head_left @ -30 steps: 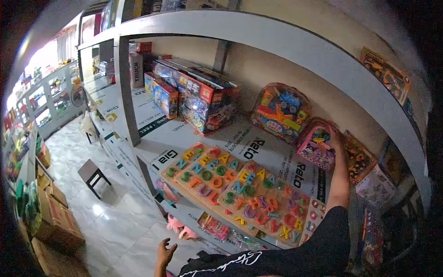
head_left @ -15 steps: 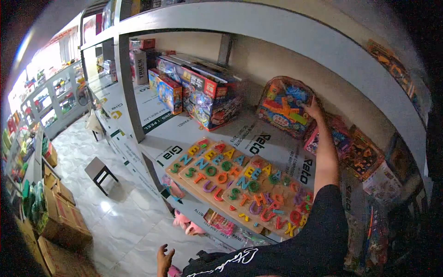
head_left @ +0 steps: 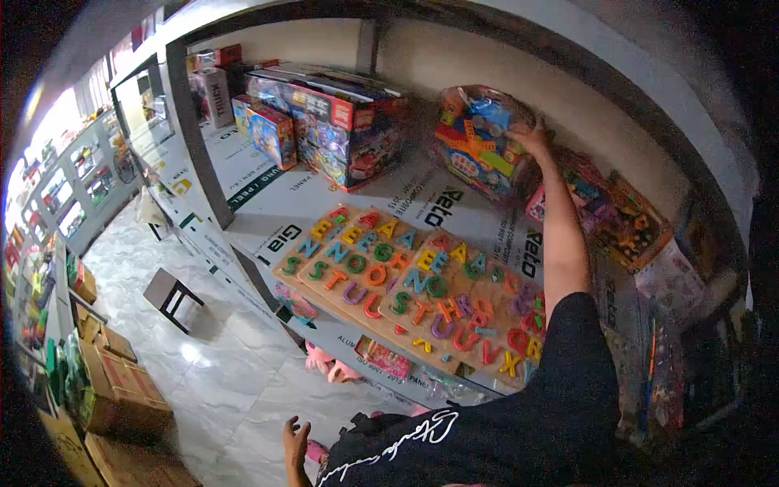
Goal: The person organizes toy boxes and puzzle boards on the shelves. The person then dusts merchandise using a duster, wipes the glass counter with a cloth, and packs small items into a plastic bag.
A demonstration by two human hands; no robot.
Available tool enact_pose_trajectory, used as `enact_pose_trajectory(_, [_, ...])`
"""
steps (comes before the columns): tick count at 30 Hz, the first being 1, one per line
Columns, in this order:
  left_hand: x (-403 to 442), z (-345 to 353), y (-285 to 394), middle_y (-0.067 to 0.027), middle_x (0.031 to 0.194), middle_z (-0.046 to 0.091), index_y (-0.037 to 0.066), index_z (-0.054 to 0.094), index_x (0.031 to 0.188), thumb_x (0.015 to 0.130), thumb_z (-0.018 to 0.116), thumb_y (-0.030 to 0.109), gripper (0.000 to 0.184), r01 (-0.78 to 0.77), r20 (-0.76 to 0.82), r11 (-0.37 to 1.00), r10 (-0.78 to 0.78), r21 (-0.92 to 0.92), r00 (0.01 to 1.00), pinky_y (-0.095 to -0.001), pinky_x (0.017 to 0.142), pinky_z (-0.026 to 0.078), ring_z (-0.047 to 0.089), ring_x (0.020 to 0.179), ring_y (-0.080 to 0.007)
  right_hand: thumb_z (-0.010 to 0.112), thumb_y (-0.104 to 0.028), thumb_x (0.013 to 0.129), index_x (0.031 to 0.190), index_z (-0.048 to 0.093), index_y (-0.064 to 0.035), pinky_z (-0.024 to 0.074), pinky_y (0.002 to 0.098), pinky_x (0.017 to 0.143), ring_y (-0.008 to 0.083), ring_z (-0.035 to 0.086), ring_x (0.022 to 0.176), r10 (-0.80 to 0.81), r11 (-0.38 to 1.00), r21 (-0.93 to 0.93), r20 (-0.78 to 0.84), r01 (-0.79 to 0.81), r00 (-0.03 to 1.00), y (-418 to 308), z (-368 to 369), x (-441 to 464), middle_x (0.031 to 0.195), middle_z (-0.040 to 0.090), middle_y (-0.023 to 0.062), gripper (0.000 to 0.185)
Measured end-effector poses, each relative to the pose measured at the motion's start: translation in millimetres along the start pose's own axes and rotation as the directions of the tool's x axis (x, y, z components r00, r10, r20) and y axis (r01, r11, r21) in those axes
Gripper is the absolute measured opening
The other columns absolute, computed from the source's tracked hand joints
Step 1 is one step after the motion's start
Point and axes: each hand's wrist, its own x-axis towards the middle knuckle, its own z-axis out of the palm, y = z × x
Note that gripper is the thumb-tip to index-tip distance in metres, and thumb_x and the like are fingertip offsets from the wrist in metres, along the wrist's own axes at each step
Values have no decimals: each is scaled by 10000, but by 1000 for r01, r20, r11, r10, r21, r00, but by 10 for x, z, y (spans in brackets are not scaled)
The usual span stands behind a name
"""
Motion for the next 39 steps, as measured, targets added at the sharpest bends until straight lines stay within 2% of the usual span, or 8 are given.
enact_pose_trajectory(10, [25,76,-139,-212,1117,545,54,480,1233,772,683,308,565,-25,18,1000,24,6,1000,-355,783,462,555,953,-271,834,-385,565,1252,315,-26,339,385,1002,297,376,1235,-200,980,-56,-185,193,962,-211,2,-347,1303,397,191,932])
enact_pose_trajectory(15, [1,-113,-321,-110,1031,558,86,445,1252,790,669,299,555,-13,20,999,14,-53,1000,-307,647,453,550,774,-169,816,-386,586,1282,309,-17,316,384,1023,292,341,1265,-34,982,189,84,18,996,-565,-270,-759,1375,336,182,937])
enact_pose_trajectory(19, [-116,-346,-69,-97,966,586,51,491,1218,800,655,247,490,11,10,983,-9,-183,1000,-282,627,446,545,749,-138,722,-404,709,1418,120,-16,246,384,1071,283,222,1336,-138,989,-65,-13,136,990,190,-420,-483,1424,255,175,1008])
enact_pose_trajectory(23, [-489,-752,1192,-100,989,638,-2,609,1064,852,604,235,318,-372,-186,911,340,-179,922,-271,789,449,574,898,-141,644,-384,795,1360,308,-27,233,388,1071,284,367,1241,-160,913,-321,283,251,946,349,-436,-357,1342,412,164,749])
enact_pose_trajectory(24, [-579,-907,1466,-79,930,652,-16,621,1021,878,572,209,272,-396,-190,882,356,-256,915,-264,772,449,572,870,-121,637,-394,801,1306,414,-16,221,383,1075,292,366,1242,-229,872,-423,93,246,969,204,-344,-542,1333,435,151,669])
enact_pose_trajectory(28, [-1393,-1704,2553,-93,882,633,-2,613,889,902,507,171,204,-702,-286,494,672,-512,683,-304,761,452,588,826,-178,540,-394,877,1370,334,-71,211,448,1071,295,285,1306,-465,771,-463,59,437,883,1336,-418,179,1409,328,139,625])
enact_pose_trajectory(32, [-1993,-2615,2884,-87,923,577,-29,591,980,893,484,59,164,-787,-277,-77,953,-612,122,-242,734,414,534,817,-144,502,-389,904,1390,269,-61,331,445,1020,325,328,1271,-554,754,-483,-102,446,826,-840,130,-1053,1408,296,175,631])
enact_pose_trajectory(39, [-2357,-3527,2555,-56,907,554,60,587,988,867,537,141,154,-790,-441,-383,883,-479,-161,-252,698,382,508,780,-133,612,-160,848,1302,384,-3,384,391,949,272,506,1104,-819,360,-428,280,829,501,-3705,1154,-3467,1282,440,194,532])
